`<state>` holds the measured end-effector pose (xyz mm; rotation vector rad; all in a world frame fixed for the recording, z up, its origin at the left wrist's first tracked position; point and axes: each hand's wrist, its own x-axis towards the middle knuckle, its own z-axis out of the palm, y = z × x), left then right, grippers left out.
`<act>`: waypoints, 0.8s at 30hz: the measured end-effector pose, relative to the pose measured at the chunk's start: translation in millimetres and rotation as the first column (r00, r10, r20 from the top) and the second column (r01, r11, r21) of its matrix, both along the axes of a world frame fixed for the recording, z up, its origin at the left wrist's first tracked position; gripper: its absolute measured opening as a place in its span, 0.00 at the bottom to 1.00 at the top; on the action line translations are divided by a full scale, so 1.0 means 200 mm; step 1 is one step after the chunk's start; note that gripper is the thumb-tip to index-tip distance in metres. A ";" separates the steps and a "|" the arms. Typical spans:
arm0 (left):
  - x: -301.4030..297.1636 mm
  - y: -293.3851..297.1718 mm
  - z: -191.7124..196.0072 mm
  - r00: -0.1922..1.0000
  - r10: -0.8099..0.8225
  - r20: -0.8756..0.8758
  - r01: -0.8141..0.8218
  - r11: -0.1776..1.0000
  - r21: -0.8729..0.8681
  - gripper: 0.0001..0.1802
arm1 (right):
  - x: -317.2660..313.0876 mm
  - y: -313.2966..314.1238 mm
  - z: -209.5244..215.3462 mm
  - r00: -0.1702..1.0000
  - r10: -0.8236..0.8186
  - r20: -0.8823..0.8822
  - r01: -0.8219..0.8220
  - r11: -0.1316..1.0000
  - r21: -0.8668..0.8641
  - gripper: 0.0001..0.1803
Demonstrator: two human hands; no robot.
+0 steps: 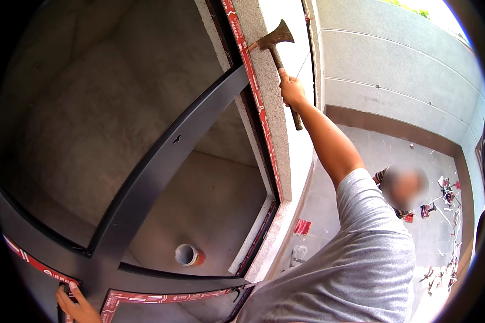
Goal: The person installs a window frame by hand, using a hammer to tap it into place and a utility knife to trim protective film. They adjust the frame and handle a rubber seal while working on a ladder.
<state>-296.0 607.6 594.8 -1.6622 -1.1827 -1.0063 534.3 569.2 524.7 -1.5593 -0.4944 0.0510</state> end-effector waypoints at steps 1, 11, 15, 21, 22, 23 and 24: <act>0.00 -0.01 0.00 1.000 -0.012 0.001 0.012 1.000 0.008 0.27 | 0.01 0.02 0.00 1.000 -0.010 0.009 0.009 0.998 0.059 0.40; 0.03 -0.01 0.00 1.000 -0.014 -0.003 0.014 1.000 0.013 0.28 | 0.00 0.03 -0.01 0.997 -0.049 0.054 0.044 0.994 0.099 0.40; 0.05 0.03 0.00 1.000 -0.014 0.005 0.014 1.000 -0.007 0.29 | 0.03 0.00 0.03 1.000 0.016 -0.011 -0.016 1.000 -0.003 0.39; -0.12 -0.02 -0.04 0.991 0.017 0.132 0.009 0.981 -0.194 0.27 | -0.40 -0.08 -0.26 0.987 0.146 0.068 -0.158 0.964 0.216 0.26; -0.15 -0.07 -0.02 0.997 -0.015 0.071 0.027 0.984 -0.176 0.27 | -0.49 -0.08 -0.33 0.988 0.143 0.056 -0.152 0.968 0.200 0.22; -0.21 -0.11 -0.02 0.999 -0.029 0.021 0.033 0.984 -0.174 0.27 | -0.52 -0.07 -0.46 0.979 0.201 0.024 -0.201 0.957 0.211 0.20; -0.24 -0.15 0.00 0.996 -0.089 0.016 0.090 0.978 -0.188 0.28 | -0.57 -0.10 -0.60 0.973 0.227 0.033 -0.229 0.954 0.192 0.20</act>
